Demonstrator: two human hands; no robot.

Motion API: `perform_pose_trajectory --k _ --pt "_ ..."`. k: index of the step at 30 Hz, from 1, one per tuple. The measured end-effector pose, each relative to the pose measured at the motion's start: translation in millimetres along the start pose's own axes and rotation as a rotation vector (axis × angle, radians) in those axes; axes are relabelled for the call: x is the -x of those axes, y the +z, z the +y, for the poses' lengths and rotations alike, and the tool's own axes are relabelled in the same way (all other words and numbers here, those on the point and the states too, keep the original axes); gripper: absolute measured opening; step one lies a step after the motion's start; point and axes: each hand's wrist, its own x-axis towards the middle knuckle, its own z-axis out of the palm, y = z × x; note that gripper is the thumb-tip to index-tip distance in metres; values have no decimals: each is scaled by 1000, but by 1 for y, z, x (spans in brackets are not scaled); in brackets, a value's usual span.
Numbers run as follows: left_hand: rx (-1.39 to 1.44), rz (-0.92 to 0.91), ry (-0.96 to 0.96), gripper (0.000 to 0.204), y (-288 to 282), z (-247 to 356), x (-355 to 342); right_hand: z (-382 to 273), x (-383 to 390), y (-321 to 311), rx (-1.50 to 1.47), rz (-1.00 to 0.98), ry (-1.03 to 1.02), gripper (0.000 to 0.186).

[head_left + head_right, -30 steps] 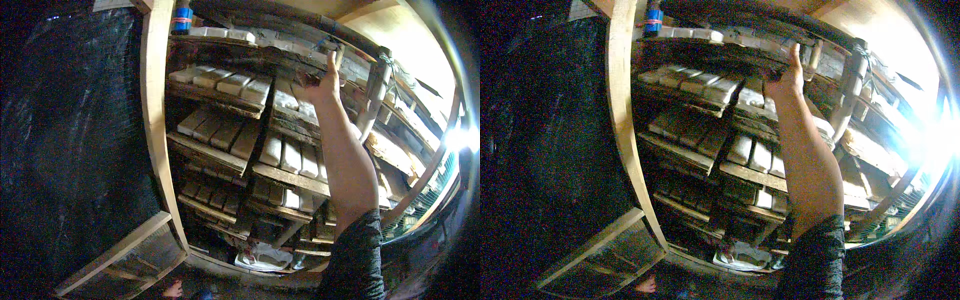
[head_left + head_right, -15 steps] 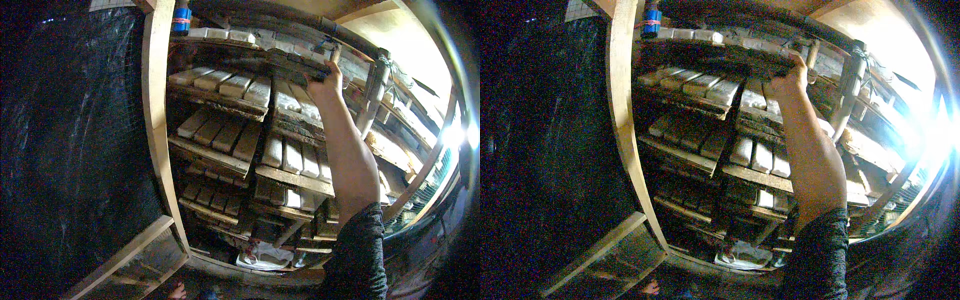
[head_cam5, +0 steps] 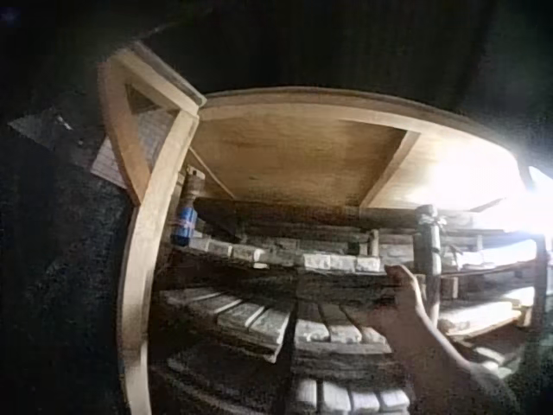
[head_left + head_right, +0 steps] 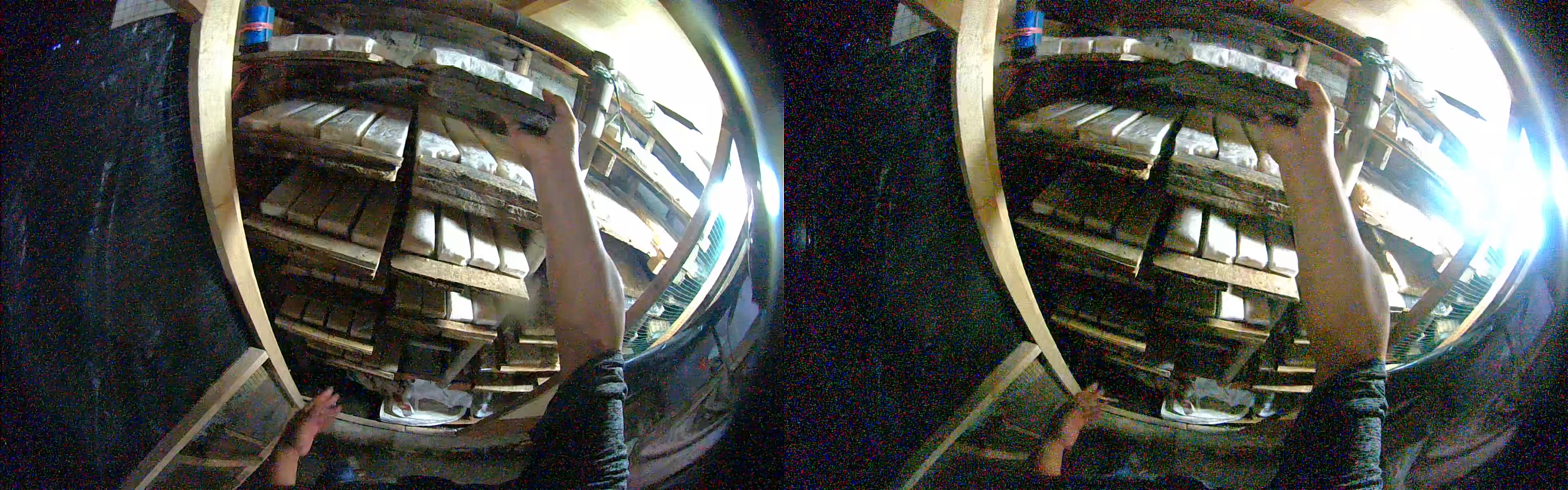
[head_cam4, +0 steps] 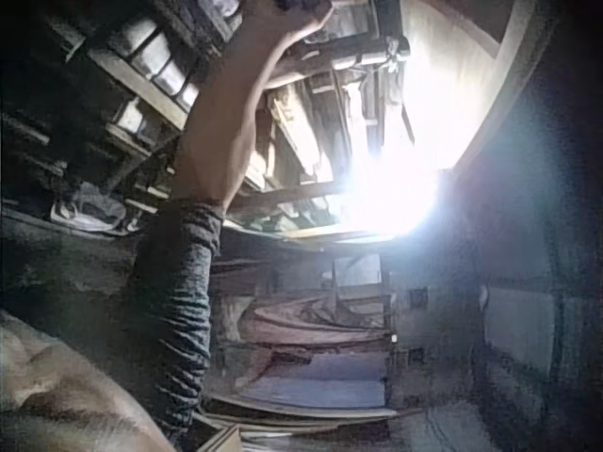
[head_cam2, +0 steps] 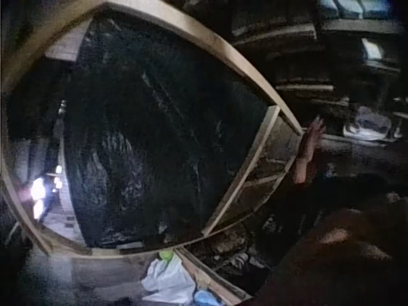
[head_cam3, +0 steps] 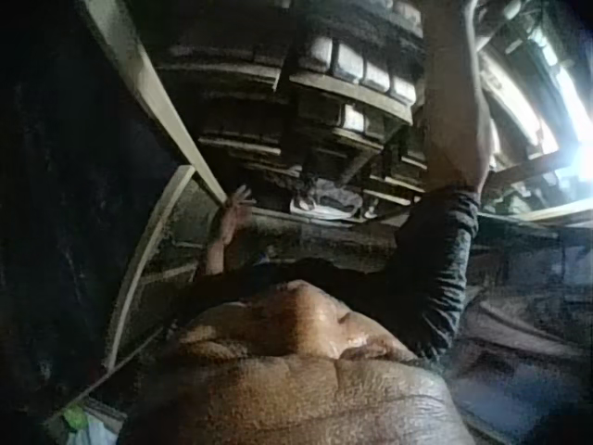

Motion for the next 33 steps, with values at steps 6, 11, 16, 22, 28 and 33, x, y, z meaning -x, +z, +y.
perform_pose_trajectory --k 6,11,16,22,28,33 --pt "-180 -342 447 77 68 166 -82 2 1 4 109 -96 -61 36" --pt "-32 -435 540 92 122 282 -134 8 9 13 26 18 -37 30" --pt "300 -465 588 81 195 377 -164 -1 12 3 13 -72 18 24" --pt "459 -500 533 88 249 435 -214 8 14 17 -55 51 4 31" --pt "412 -634 590 71 281 463 -213 2 5 6 -36 -29 8 25" --pt "14 -509 808 44 270 494 -260 10 10 20 -2 -21 -32 19"
